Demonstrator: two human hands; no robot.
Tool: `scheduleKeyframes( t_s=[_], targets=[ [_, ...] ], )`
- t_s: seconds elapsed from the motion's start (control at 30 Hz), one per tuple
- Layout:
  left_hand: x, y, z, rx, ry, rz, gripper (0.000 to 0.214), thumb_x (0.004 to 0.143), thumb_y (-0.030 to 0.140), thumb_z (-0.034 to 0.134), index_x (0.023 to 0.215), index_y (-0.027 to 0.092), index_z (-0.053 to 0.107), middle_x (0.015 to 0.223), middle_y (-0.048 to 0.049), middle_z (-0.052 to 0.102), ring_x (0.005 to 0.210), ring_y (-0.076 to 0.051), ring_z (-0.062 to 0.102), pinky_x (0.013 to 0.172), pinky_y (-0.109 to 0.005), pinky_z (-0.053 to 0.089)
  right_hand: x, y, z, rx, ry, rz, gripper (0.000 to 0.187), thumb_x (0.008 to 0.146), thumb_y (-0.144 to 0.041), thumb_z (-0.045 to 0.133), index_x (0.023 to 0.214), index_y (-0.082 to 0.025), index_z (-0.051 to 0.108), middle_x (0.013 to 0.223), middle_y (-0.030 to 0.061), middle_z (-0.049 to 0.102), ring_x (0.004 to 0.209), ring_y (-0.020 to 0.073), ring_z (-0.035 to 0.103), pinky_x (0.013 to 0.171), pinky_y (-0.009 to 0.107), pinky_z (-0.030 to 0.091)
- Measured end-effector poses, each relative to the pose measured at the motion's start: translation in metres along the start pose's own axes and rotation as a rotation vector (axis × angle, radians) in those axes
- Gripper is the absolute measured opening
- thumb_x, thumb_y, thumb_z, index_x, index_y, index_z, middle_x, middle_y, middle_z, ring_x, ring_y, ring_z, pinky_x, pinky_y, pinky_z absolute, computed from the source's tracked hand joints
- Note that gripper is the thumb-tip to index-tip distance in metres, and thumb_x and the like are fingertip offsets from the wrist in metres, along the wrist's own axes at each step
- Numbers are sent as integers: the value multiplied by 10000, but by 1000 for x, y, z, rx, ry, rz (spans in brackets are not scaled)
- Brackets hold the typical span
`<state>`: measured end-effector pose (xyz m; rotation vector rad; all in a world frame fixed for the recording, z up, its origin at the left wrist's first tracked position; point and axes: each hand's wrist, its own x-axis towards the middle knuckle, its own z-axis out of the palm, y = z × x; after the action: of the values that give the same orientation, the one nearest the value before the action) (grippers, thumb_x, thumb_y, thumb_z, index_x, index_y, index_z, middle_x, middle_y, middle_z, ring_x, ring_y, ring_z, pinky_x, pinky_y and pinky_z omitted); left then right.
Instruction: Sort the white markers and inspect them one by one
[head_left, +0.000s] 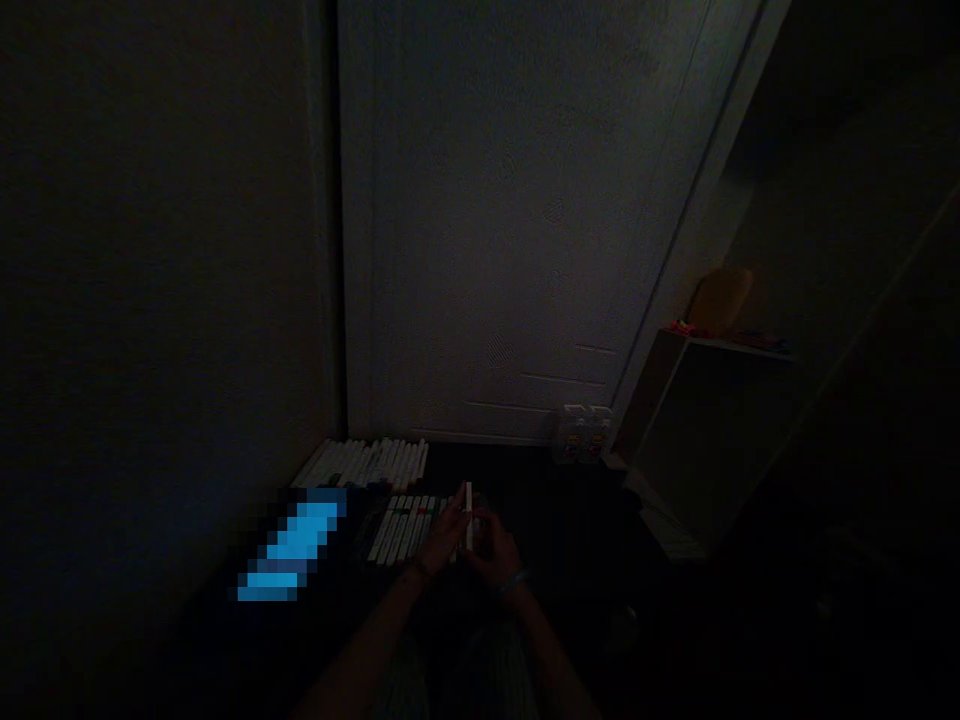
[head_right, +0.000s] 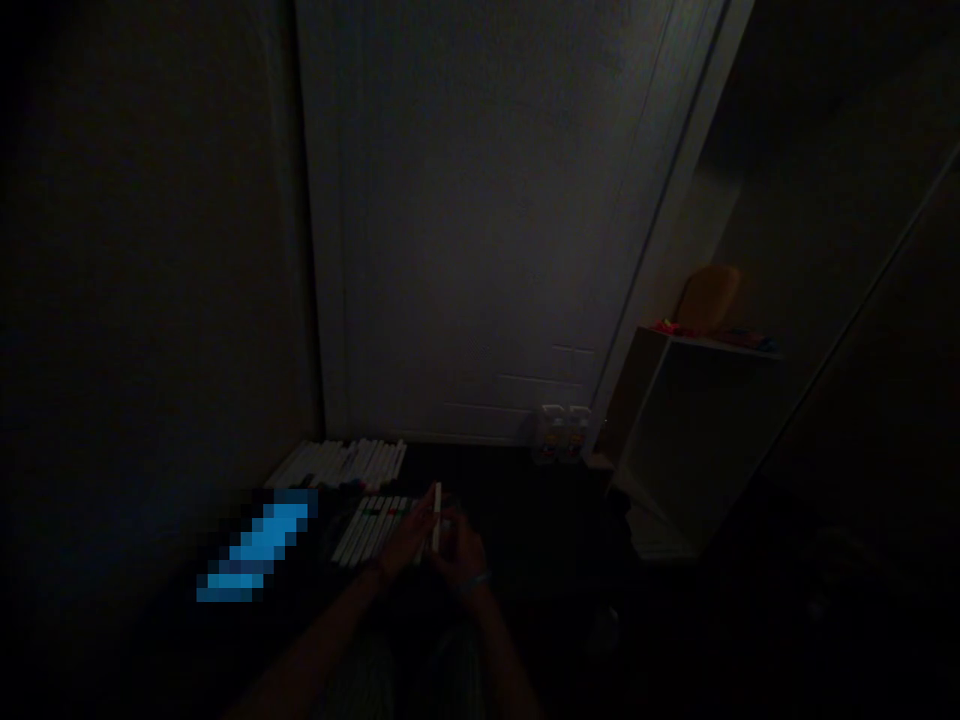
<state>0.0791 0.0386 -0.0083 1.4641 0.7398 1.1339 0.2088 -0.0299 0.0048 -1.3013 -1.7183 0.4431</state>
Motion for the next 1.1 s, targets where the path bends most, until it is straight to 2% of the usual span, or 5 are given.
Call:
scheduleKeyframes(
  t_s=[0.2,0.43,0.63,0.83,1.1],
  targets=[
    [-1,3,1,49,7,22,648,778,395,485,1338,200,225,1233,-75,505,1139,-195,454,969,-359,347,2,6,4,55,-18,2,565,626,-215,643,1133,-235,395,723,-35,589,618,113,569,548,200,428],
    [-4,13,3,-4,12,-20,633,773,411,479,1331,223,246,1257,-62,483,1131,-191,464,964,-355,358,1,10,4,24,-22,34,590,616,-290,663,1130,-232,382,716,-36,595,607,116,567,530,197,417],
    [-6,22,4,-18,57,-57,561,722,425,532,1236,227,424,1183,-33,552,1110,-203,483,949,-357,374,-1,6,1,-36,9,-13,454,641,-337,642,1055,-237,485,773,-23,602,675,128,564,589,217,419],
    [-5,21,5,-64,43,-63,556,732,431,528,1222,188,430,1150,-62,572,1062,-206,522,921,-356,399,1,10,5,-157,7,-9,223,675,-373,633,849,-236,612,728,-8,597,708,137,540,647,222,389],
    [-8,23,8,-57,129,-108,543,734,452,519,1177,153,422,1110,-116,586,1041,-233,535,860,-354,438,3,16,8,-135,29,-8,248,750,-373,554,946,-237,618,787,22,599,726,144,544,653,226,402]
  ],
)
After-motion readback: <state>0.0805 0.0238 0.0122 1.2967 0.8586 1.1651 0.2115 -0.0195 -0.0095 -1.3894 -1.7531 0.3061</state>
